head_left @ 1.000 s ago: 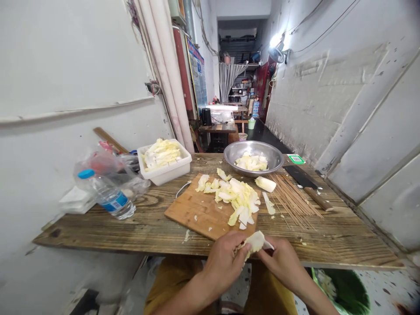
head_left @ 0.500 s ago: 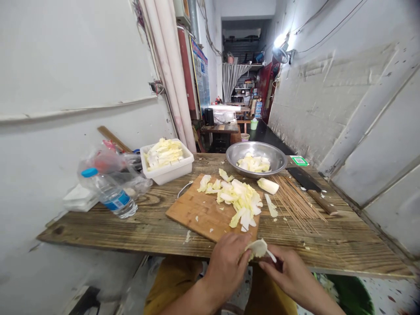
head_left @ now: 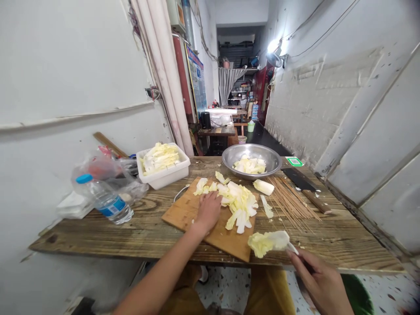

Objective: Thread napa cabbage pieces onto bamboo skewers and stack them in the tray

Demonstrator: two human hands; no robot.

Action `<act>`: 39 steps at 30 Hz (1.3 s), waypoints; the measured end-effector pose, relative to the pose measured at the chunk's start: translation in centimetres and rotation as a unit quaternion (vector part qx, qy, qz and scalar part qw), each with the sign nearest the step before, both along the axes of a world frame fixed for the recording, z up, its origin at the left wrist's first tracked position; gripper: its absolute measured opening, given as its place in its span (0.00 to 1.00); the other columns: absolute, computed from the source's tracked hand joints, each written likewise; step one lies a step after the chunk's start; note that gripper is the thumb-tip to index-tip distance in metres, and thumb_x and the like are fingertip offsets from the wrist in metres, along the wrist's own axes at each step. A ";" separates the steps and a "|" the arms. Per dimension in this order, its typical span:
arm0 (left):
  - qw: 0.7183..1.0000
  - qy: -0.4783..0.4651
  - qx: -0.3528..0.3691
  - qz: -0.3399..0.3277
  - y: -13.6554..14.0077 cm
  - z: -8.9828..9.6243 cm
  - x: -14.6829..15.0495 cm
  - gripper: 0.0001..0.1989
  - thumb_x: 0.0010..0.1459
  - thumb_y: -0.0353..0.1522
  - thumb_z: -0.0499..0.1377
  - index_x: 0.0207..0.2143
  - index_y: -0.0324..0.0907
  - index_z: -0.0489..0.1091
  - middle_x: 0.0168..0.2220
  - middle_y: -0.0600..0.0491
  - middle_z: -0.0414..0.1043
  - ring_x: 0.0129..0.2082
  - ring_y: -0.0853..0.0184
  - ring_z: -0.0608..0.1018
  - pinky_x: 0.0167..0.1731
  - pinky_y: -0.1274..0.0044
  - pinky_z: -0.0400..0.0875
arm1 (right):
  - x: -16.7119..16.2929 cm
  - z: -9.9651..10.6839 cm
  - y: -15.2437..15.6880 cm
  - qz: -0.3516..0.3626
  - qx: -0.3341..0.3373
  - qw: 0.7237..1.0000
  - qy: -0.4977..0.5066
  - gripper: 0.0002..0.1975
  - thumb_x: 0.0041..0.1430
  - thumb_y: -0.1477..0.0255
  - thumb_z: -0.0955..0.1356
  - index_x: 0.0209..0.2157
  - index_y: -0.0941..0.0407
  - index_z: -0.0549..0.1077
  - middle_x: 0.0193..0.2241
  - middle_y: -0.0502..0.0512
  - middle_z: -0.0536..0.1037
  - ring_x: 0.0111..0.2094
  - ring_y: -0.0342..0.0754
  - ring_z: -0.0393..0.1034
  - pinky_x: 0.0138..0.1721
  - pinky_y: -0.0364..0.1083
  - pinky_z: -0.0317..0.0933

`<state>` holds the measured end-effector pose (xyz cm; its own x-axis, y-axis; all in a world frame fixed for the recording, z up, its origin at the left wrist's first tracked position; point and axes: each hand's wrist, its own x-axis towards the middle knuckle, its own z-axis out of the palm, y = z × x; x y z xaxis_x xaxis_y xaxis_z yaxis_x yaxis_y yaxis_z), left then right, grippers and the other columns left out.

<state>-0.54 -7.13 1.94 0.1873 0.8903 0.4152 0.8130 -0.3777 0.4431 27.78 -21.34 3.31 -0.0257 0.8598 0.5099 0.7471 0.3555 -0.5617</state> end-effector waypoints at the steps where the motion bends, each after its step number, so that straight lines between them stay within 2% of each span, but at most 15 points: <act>1: 1.000 -0.014 -0.007 -0.003 0.6 -0.2 -0.1 0.11 0.54 0.23 0.53 0.36 0.41 0.73 0.48 0.45 0.71 0.53 0.56 0.67 0.54 0.58 0.50 | 0.0 0.2 -0.1 -0.006 0.007 1.000 0.000 0.13 0.57 0.63 0.65 0.30 0.56 0.78 0.24 0.52 0.80 0.22 0.46 0.75 0.25 0.38 0.67; 5: 0.997 -0.074 -0.025 -0.019 2.1 -0.2 -0.8 0.08 0.53 0.26 0.54 0.29 0.41 0.73 0.42 0.48 0.75 0.48 0.59 0.72 0.54 0.61 0.52 | 0.0 0.2 -0.4 -0.018 0.022 1.000 0.003 0.13 0.58 0.64 0.64 0.30 0.56 0.78 0.26 0.52 0.81 0.24 0.46 0.76 0.26 0.37 0.68; 7: 0.991 -0.126 -0.034 -0.008 2.4 0.3 -1.3 0.07 0.54 0.30 0.54 0.32 0.41 0.73 0.40 0.49 0.76 0.45 0.61 0.74 0.51 0.66 0.59 | 0.0 0.0 -0.4 -0.029 0.032 0.999 0.004 0.13 0.58 0.64 0.64 0.31 0.56 0.77 0.27 0.53 0.81 0.26 0.46 0.76 0.27 0.38 0.68; 10: 0.976 -0.211 -0.061 0.012 2.0 1.6 -1.9 0.13 0.56 0.36 0.51 0.33 0.37 0.71 0.32 0.49 0.77 0.35 0.63 0.78 0.38 0.72 0.69 | -0.2 -0.3 -0.2 -0.034 0.048 0.998 -0.004 0.13 0.59 0.65 0.63 0.33 0.57 0.77 0.30 0.55 0.81 0.29 0.48 0.77 0.30 0.40 0.70; 12: 0.964 -0.251 -0.082 0.010 1.0 2.6 -2.2 0.15 0.56 0.38 0.50 0.37 0.36 0.70 0.26 0.52 0.75 0.27 0.65 0.78 0.31 0.75 0.70 | -0.6 -0.2 0.0 -0.017 0.064 0.998 -0.019 0.13 0.60 0.67 0.62 0.36 0.57 0.76 0.32 0.56 0.81 0.31 0.49 0.77 0.33 0.41 0.70; 14: 0.950 -0.292 -0.108 -0.005 -0.4 3.6 -2.3 0.18 0.55 0.37 0.52 0.44 0.35 0.67 0.21 0.56 0.73 0.23 0.67 0.77 0.30 0.76 0.70 | -1.2 0.1 0.3 0.001 0.084 0.996 -0.031 0.13 0.61 0.69 0.62 0.39 0.58 0.76 0.34 0.58 0.81 0.33 0.49 0.77 0.35 0.42 0.70; 16: 0.911 -0.374 -0.171 -0.034 -2.0 4.3 -2.3 0.21 0.53 0.36 0.57 0.48 0.36 0.66 0.21 0.57 0.73 0.21 0.69 0.76 0.31 0.76 0.71 | -1.8 0.4 0.6 0.017 0.095 0.995 -0.038 0.12 0.61 0.70 0.61 0.40 0.58 0.75 0.36 0.58 0.80 0.34 0.49 0.76 0.36 0.43 0.70; 19: 0.790 -0.532 -0.294 -0.078 -3.9 4.9 -2.1 0.17 0.48 0.33 0.62 0.41 0.34 0.73 0.31 0.49 0.77 0.28 0.68 0.78 0.36 0.74 0.72 | -2.9 0.7 1.0 0.039 0.096 0.993 -0.049 0.12 0.62 0.71 0.61 0.40 0.58 0.74 0.35 0.57 0.80 0.35 0.48 0.76 0.36 0.42 0.70; 21: 0.730 -0.589 -0.332 -0.097 -5.0 5.0 -1.8 0.15 0.46 0.32 0.63 0.37 0.33 0.75 0.38 0.45 0.77 0.36 0.65 0.78 0.42 0.74 0.71 | -3.5 0.8 1.1 0.052 0.098 0.992 -0.062 0.12 0.62 0.72 0.61 0.40 0.58 0.74 0.35 0.58 0.80 0.35 0.47 0.76 0.36 0.42 0.70; 23: 0.699 -0.617 -0.342 -0.113 -6.0 5.1 -1.5 0.16 0.46 0.31 0.64 0.39 0.34 0.75 0.41 0.44 0.76 0.40 0.63 0.77 0.46 0.73 0.69 | -4.1 0.8 1.2 0.063 0.106 0.989 -0.076 0.12 0.62 0.73 0.61 0.41 0.59 0.73 0.35 0.58 0.80 0.35 0.47 0.76 0.36 0.42 0.70; 26: 0.681 -0.630 -0.342 -0.153 -7.2 5.2 -0.9 0.20 0.45 0.30 0.65 0.44 0.36 0.73 0.46 0.44 0.74 0.46 0.61 0.75 0.51 0.71 0.65 | -4.9 0.8 1.2 0.068 0.126 0.985 -0.098 0.12 0.62 0.75 0.60 0.42 0.59 0.73 0.35 0.57 0.80 0.33 0.46 0.76 0.33 0.42 0.70; 29: 0.716 -0.602 -0.314 -0.162 -7.9 5.0 -0.3 0.25 0.45 0.31 0.66 0.48 0.38 0.70 0.48 0.44 0.73 0.50 0.60 0.72 0.54 0.70 0.62 | -5.5 0.9 1.2 0.062 0.135 0.982 -0.120 0.13 0.63 0.75 0.59 0.43 0.59 0.72 0.34 0.57 0.79 0.30 0.46 0.76 0.30 0.42 0.69; 34: 0.840 -0.503 -0.186 -0.087 -8.0 4.0 0.1 0.15 0.49 0.31 0.63 0.41 0.40 0.74 0.41 0.48 0.77 0.43 0.62 0.77 0.46 0.71 0.70 | -5.9 1.0 1.3 0.058 0.142 0.978 -0.144 0.13 0.63 0.75 0.59 0.42 0.59 0.73 0.34 0.57 0.80 0.29 0.46 0.76 0.28 0.42 0.69; 37: 0.929 -0.361 -0.020 -0.084 -8.2 3.5 -0.3 0.10 0.53 0.27 0.58 0.38 0.42 0.76 0.38 0.50 0.78 0.39 0.65 0.78 0.44 0.73 0.72 | -5.8 1.0 1.3 0.074 0.137 0.976 -0.149 0.14 0.62 0.74 0.59 0.43 0.58 0.73 0.35 0.57 0.80 0.29 0.46 0.76 0.29 0.42 0.69; 39: 0.959 -0.253 0.104 -0.080 -8.5 3.3 -0.6 0.12 0.54 0.25 0.56 0.39 0.43 0.75 0.43 0.49 0.76 0.43 0.66 0.77 0.46 0.73 0.71 | -5.6 1.1 1.2 0.087 0.130 0.976 -0.149 0.15 0.62 0.74 0.59 0.47 0.58 0.71 0.35 0.57 0.79 0.28 0.45 0.75 0.29 0.41 0.68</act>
<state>-1.17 -15.58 5.19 0.0418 0.7558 0.6534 0.4384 -0.6016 0.6678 22.19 -20.12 4.43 -0.3416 0.6712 0.6579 0.7790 0.5939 -0.2014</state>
